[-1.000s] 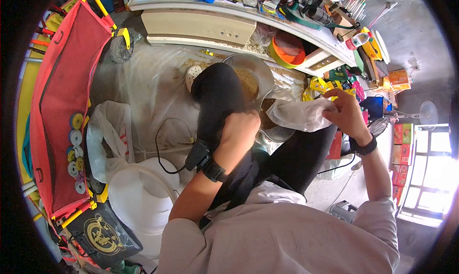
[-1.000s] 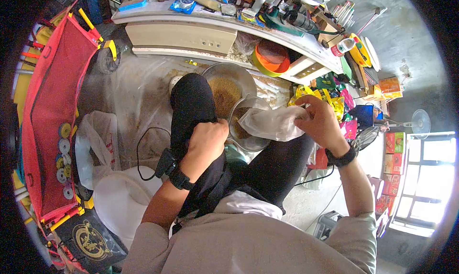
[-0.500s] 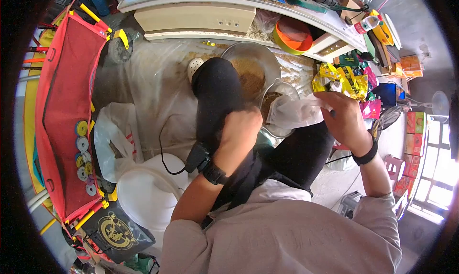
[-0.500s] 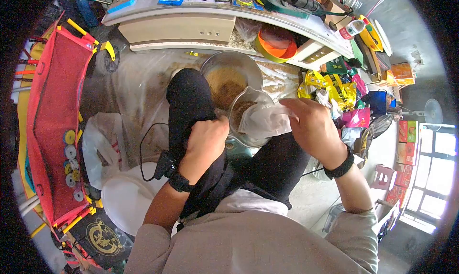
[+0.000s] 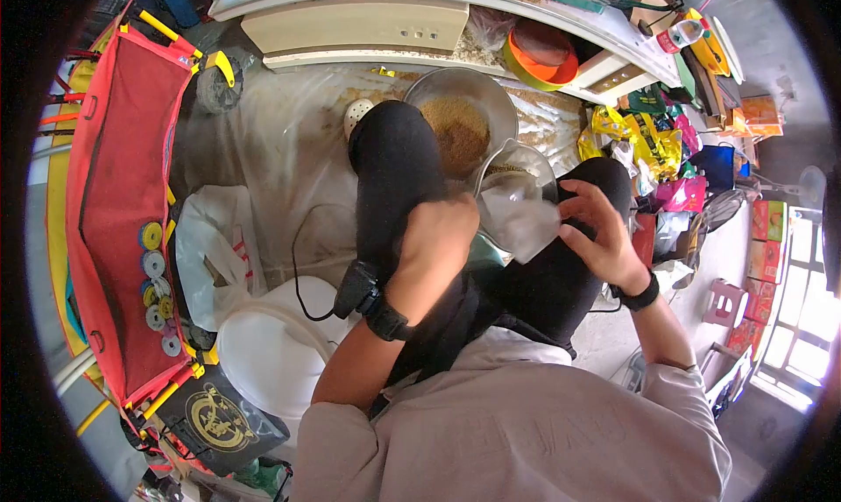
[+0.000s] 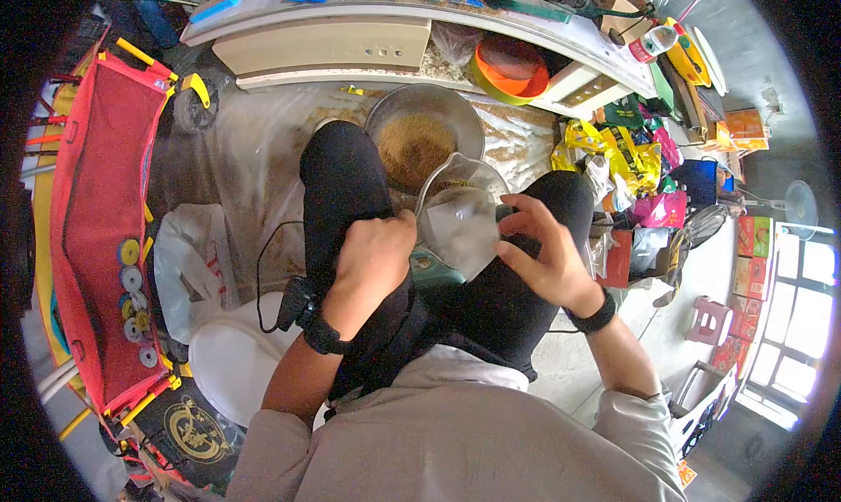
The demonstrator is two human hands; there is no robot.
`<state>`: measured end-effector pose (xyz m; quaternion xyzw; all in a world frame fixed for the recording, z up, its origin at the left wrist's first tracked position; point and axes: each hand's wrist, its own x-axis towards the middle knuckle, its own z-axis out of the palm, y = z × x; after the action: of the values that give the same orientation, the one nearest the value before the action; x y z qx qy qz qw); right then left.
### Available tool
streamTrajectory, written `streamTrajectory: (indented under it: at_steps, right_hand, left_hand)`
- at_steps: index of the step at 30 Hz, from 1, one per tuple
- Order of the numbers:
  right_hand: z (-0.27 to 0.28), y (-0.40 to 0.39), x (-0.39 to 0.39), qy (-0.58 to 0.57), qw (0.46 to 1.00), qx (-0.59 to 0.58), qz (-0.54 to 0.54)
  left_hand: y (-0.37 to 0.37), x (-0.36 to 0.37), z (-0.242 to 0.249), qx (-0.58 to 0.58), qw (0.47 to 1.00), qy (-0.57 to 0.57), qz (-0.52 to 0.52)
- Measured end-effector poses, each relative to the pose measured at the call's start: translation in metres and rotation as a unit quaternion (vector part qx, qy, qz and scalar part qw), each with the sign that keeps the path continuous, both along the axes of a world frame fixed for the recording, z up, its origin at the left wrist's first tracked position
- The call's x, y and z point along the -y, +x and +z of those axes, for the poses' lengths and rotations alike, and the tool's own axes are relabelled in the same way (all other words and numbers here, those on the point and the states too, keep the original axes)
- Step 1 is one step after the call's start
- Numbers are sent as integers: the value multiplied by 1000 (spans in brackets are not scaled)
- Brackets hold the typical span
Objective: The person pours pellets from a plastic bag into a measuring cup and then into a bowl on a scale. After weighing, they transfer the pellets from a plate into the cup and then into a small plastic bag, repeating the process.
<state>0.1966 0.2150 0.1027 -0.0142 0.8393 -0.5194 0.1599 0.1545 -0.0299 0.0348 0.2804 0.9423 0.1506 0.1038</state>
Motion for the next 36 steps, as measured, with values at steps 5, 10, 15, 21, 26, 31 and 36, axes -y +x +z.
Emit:
streamTrajectory:
  at_steps: [5, 10, 15, 21, 26, 31, 36]
  right_hand:
    - [-25, 17, -8, 51, 992, -23, 111]
    - [-36, 17, 11, -289, 951, 52, -99]
    - [-49, 8, 5, 64, 994, -91, 16]
    - [-42, 7, 37, 190, 976, -33, 103]
    - [-65, 7, 47, 239, 957, -121, 109]
    - [-66, 6, 50, 168, 957, -211, 103]
    - [-46, -1, 52, 99, 994, -21, 34]
  left_hand:
    - [-1, -1, -1, -14, 1000, -3, -5]
    - [-1, 1, 3, -8, 1000, 3, -20]
    - [-1, -2, 2, -8, 1000, -5, -16]
    - [0, -4, 3, -19, 1000, -8, -9]
    - [0, -5, -2, -18, 1000, -10, -4]
    - [0, -4, -2, -21, 1000, -3, -3]
    - [1, -4, -1, -40, 999, -10, -14]
